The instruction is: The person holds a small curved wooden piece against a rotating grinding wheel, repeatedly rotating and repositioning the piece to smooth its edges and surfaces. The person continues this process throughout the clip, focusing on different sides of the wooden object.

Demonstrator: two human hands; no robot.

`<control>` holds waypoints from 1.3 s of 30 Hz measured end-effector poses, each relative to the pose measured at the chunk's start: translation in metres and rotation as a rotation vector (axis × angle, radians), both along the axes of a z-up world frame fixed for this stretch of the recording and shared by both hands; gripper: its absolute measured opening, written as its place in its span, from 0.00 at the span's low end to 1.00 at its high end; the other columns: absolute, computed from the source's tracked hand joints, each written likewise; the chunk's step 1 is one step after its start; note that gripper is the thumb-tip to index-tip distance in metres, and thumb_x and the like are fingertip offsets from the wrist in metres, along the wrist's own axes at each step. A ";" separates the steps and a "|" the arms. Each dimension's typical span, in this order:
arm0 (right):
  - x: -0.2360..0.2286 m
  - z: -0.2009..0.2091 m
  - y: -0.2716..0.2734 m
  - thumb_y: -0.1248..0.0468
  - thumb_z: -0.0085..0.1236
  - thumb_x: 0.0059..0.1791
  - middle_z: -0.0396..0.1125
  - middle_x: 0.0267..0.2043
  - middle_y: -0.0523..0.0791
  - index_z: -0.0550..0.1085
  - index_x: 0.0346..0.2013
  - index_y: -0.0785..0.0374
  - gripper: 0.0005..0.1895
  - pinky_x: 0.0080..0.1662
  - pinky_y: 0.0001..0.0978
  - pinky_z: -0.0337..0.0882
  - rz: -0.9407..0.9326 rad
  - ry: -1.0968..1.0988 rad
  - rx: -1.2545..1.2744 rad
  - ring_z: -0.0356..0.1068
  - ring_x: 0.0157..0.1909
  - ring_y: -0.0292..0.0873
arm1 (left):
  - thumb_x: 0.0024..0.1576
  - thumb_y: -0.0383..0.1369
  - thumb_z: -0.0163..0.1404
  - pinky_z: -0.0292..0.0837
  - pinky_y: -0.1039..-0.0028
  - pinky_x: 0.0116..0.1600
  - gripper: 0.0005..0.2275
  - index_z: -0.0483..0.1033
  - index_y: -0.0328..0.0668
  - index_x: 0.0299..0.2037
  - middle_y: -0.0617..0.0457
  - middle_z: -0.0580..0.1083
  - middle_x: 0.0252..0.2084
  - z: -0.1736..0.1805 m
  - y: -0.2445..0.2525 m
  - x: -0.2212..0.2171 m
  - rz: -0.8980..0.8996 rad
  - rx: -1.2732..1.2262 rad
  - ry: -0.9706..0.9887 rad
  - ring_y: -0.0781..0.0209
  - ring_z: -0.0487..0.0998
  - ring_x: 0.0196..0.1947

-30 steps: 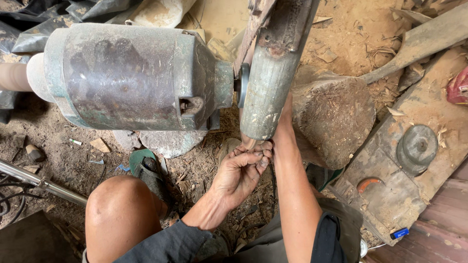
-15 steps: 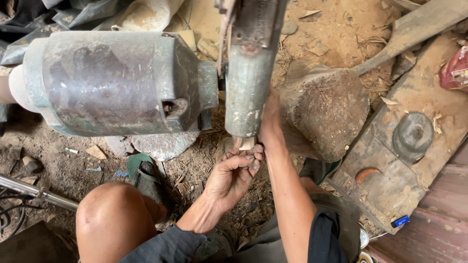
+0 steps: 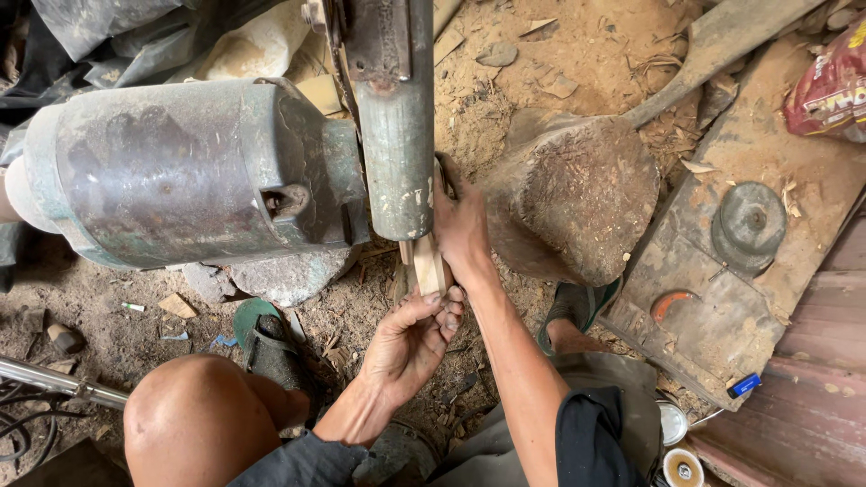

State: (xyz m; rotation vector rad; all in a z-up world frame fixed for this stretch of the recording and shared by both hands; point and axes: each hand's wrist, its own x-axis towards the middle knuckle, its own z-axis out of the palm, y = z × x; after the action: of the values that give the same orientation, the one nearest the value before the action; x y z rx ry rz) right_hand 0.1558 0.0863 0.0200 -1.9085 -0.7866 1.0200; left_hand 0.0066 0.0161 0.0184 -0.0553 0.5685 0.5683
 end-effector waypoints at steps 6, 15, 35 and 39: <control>-0.003 0.008 -0.014 0.56 0.40 0.59 0.70 0.21 0.51 0.57 0.72 0.58 0.26 0.17 0.27 0.71 0.032 0.075 0.155 0.55 0.09 0.33 | 0.55 0.27 0.58 0.78 0.75 0.43 0.13 0.75 0.28 0.47 0.43 0.80 0.38 -0.003 -0.012 -0.004 -0.048 0.015 0.078 0.61 0.80 0.35; -0.006 0.013 -0.058 0.49 0.41 0.55 0.67 0.61 0.47 0.66 0.69 0.60 0.31 0.36 0.39 0.80 -0.026 0.163 0.166 0.74 0.43 0.42 | 0.54 0.27 0.60 0.79 0.74 0.43 0.14 0.74 0.36 0.49 0.44 0.80 0.39 0.009 -0.036 -0.016 -0.178 0.187 0.164 0.59 0.80 0.36; -0.008 0.061 -0.173 0.57 0.63 0.48 0.69 0.41 0.51 0.65 0.48 0.67 0.23 0.39 0.33 0.80 0.308 0.563 -0.098 0.75 0.43 0.43 | 0.63 0.33 0.44 0.75 0.65 0.52 0.12 0.67 0.42 0.55 0.51 0.74 0.41 0.018 -0.029 -0.076 0.013 0.137 0.235 0.60 0.74 0.41; -0.026 0.046 -0.171 0.48 0.56 0.52 0.73 0.48 0.51 0.68 0.56 0.69 0.29 0.45 0.37 0.76 0.205 0.794 -0.200 0.73 0.46 0.46 | 0.62 0.31 0.43 0.73 0.63 0.60 0.09 0.69 0.43 0.51 0.51 0.74 0.45 0.008 -0.031 -0.073 0.013 0.029 0.206 0.60 0.76 0.47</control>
State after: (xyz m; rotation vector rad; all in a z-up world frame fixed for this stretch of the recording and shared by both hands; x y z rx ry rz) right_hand 0.1301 -0.0844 0.0662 -1.3891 -0.4182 1.8694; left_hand -0.0660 -0.0151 0.0267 0.0277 0.7608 0.5988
